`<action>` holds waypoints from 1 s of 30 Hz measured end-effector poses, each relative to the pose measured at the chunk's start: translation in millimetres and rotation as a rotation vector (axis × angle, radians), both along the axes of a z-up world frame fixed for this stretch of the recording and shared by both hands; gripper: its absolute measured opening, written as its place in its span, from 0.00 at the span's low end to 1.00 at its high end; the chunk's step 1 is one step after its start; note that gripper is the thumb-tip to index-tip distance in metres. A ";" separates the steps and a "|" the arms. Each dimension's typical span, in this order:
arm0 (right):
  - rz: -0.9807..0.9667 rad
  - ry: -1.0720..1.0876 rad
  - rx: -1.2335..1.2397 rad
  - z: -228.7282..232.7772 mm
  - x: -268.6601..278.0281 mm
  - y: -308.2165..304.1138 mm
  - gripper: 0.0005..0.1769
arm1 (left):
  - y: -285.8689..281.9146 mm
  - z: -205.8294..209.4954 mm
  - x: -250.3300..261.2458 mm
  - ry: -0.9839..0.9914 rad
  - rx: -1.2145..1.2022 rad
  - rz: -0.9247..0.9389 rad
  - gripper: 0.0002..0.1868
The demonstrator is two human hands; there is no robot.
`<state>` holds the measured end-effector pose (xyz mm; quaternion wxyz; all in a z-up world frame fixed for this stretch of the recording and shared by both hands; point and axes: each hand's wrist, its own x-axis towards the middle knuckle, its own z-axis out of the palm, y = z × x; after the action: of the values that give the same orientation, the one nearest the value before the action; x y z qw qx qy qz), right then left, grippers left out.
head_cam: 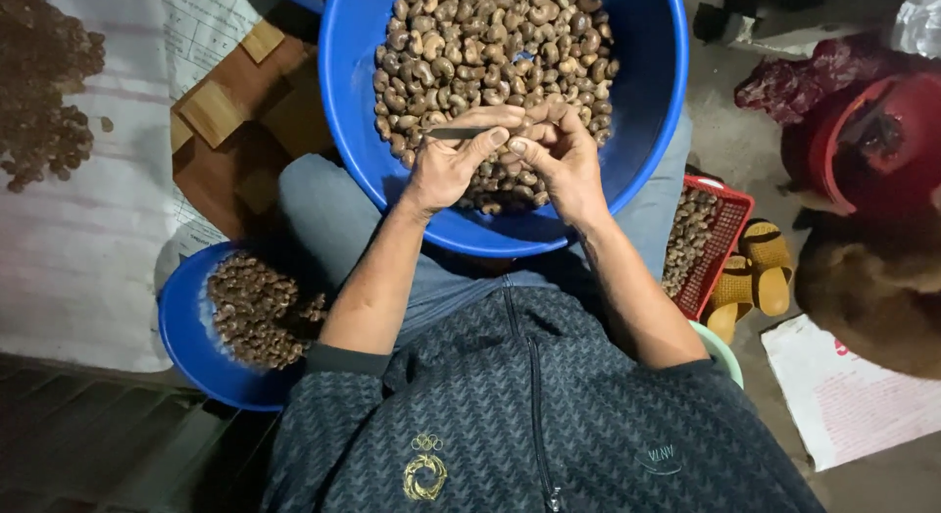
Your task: A person sitting on the floor uses a small blade to manually peel and sort nuts from a large bowl into smaller containers.
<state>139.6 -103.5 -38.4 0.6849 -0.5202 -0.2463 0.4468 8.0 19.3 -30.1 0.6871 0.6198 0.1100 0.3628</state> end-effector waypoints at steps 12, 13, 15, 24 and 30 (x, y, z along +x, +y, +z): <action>-0.022 0.419 0.027 2.1 -5.4 -0.1 0.20 | 2.2 19.6 -0.2 -0.047 -0.049 -0.011 0.10; -0.023 0.426 0.032 2.9 -6.1 0.1 0.21 | 2.3 18.3 0.1 -0.071 -0.038 -0.011 0.09; -0.028 0.431 0.040 5.4 -6.1 1.4 0.21 | 4.0 17.0 1.7 -0.095 -0.027 -0.015 0.09; -0.027 0.406 0.030 2.8 -4.2 -1.9 0.23 | 9.3 18.7 0.3 -0.031 0.056 -0.038 0.09; -0.017 0.349 -0.005 5.7 -8.3 -0.9 0.22 | 9.9 10.4 -2.2 -0.032 -0.024 -0.011 0.11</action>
<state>131.4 -104.4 -32.7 0.7196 -0.4387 -0.1183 0.5251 5.9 29.2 -19.7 0.6983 0.6061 0.1000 0.3675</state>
